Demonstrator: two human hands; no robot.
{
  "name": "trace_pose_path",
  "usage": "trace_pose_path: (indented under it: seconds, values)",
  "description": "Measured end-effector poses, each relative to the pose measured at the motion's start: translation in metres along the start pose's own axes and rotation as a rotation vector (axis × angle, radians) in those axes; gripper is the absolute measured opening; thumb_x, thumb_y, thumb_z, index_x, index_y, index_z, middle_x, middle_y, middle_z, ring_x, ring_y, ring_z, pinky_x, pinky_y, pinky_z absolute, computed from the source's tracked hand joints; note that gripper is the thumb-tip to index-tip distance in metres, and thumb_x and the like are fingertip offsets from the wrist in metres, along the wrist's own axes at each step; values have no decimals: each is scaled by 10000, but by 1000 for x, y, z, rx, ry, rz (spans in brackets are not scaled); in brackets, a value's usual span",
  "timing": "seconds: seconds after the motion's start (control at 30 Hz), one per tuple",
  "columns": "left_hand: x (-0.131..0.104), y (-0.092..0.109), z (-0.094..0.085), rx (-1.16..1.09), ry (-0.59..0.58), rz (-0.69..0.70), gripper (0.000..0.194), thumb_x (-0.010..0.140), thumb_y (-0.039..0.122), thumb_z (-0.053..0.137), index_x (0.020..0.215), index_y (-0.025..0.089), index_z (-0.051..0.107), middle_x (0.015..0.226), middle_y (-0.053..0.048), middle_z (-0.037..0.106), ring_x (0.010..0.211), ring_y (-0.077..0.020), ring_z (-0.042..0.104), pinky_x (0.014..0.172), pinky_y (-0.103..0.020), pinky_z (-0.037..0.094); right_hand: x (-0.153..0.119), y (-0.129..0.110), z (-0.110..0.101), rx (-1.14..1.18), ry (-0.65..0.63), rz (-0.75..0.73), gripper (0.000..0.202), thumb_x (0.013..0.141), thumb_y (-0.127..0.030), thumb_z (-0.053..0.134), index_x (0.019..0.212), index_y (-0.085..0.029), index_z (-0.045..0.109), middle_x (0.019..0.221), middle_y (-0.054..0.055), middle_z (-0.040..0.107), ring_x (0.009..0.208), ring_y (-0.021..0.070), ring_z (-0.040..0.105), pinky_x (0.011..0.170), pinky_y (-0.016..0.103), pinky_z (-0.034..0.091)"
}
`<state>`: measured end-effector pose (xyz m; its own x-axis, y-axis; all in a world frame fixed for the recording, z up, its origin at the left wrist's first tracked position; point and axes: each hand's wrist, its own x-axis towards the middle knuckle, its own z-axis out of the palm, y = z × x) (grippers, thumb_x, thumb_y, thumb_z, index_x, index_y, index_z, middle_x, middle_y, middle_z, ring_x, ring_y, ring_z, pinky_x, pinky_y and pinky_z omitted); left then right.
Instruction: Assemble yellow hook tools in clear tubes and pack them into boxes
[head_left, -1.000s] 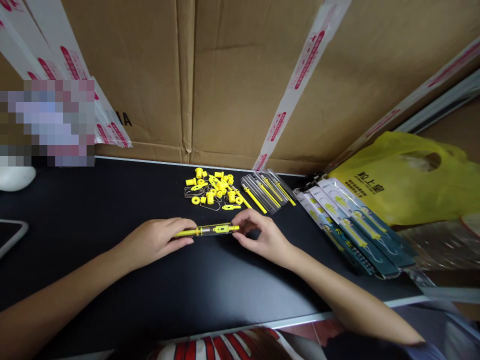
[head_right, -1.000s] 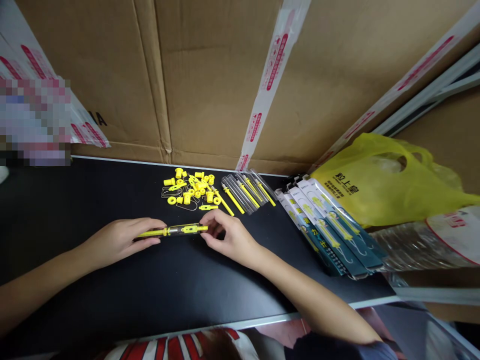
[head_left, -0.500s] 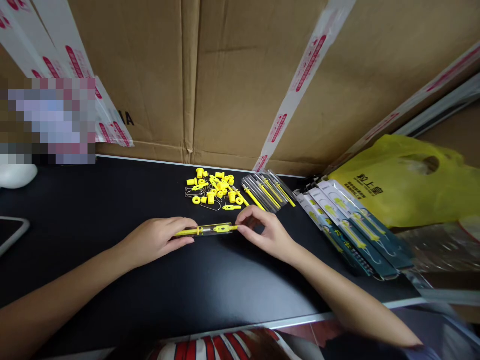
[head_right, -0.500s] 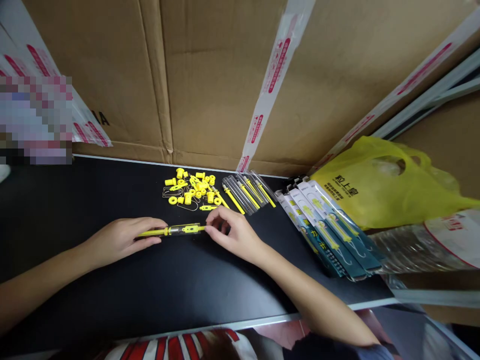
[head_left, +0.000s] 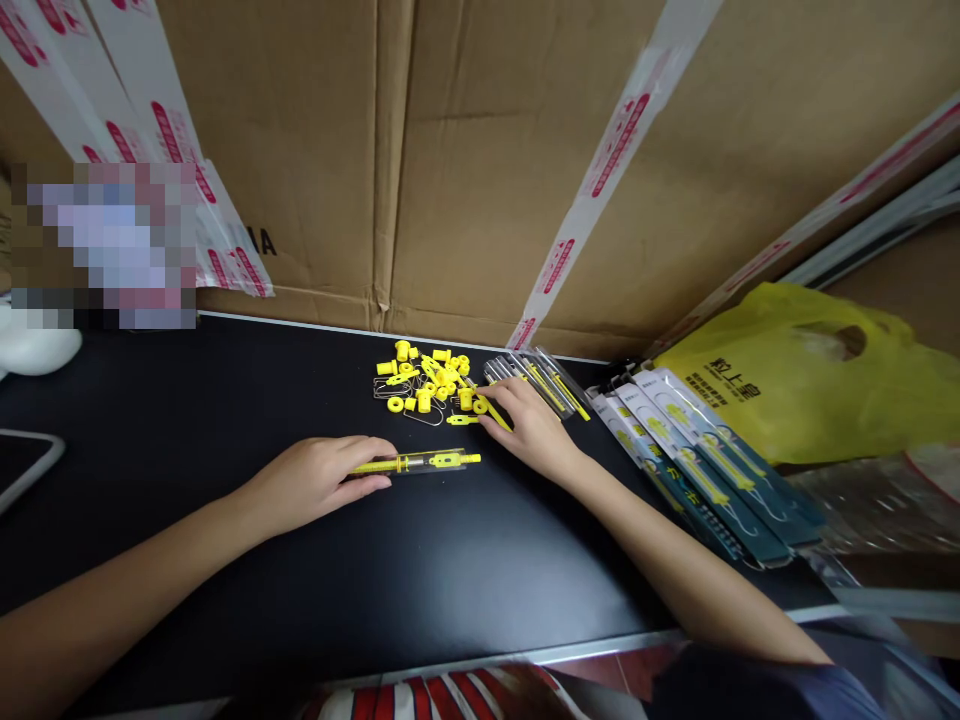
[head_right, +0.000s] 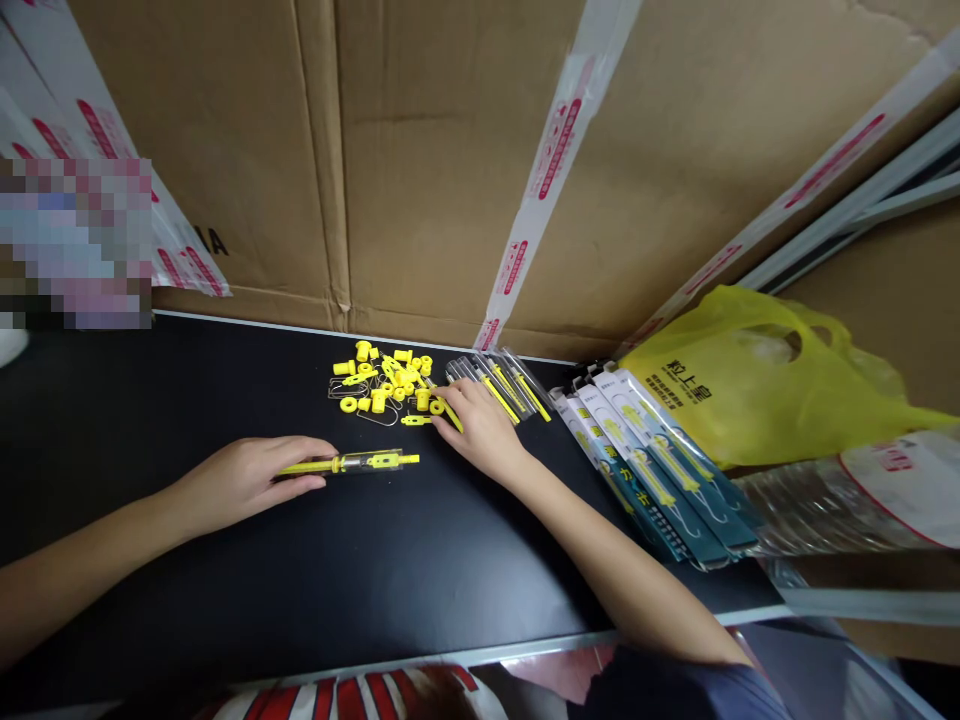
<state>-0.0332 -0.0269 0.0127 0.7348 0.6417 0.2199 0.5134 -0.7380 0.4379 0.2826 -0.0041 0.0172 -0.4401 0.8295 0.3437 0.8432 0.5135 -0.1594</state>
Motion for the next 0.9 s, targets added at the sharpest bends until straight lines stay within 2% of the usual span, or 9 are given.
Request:
trace_pose_path:
  seconds: [0.17,0.4,0.53,0.6,0.67,0.77,0.83,0.9]
  values:
    - [0,-1,1,9,15,2,304,938,426,445,1141,231,559,1069,-2,685,913,-147,670,777,-230,489,18,-1,4,-59,-54,-46,382,889,-296,534,1244,-155,542,1088,133,555,1001,270,542,883,417,480]
    - [-1,-3,1,7,4,-4,307,938,431,440,1134,230,565,1072,-4,684,909,-149,670,775,-234,490,29,2,8,-26,-57,-54,256,851,-275,591,1078,-162,621,1027,125,566,946,265,549,842,419,482]
    - [-1,-2,0,5,-2,-5,309,938,429,441,1136,226,563,1074,-3,682,910,-151,669,776,-237,488,27,0,1,88,-2,-34,221,836,-277,613,1034,-179,601,1008,105,583,963,263,553,859,423,461]
    - [-1,-2,0,3,-6,-9,308,937,429,444,1139,228,563,1072,-2,682,910,-152,669,775,-237,489,21,-5,-7,257,15,34,202,843,-278,600,1024,-195,568,966,76,594,900,231,571,795,386,476]
    - [-1,-2,0,-7,-4,-10,303,935,425,449,1137,233,568,1069,1,683,910,-152,669,777,-235,489,12,-13,-13,538,0,163,200,847,-305,591,1009,-209,524,916,49,586,812,190,581,641,305,481]
    - [-1,-2,1,-25,9,-7,300,932,422,458,1134,232,572,1072,1,683,916,-149,668,784,-228,490,-5,-24,-16,978,-14,313,262,822,-336,624,963,-229,430,866,13,575,722,145,583,515,228,448]
    - [-1,-2,2,-35,19,-11,304,928,424,463,1138,232,571,1067,1,686,911,-147,669,786,-224,491,-14,-30,-14,1180,-30,389,296,808,-326,634,953,-239,390,826,-8,587,631,119,573,454,199,426]
    - [-1,0,1,-42,25,-20,310,923,431,468,1138,234,574,1057,2,689,906,-148,671,787,-225,494,-18,-33,-12,1310,-53,443,332,802,-301,627,1031,-249,393,813,-13,604,596,109,571,429,183,424]
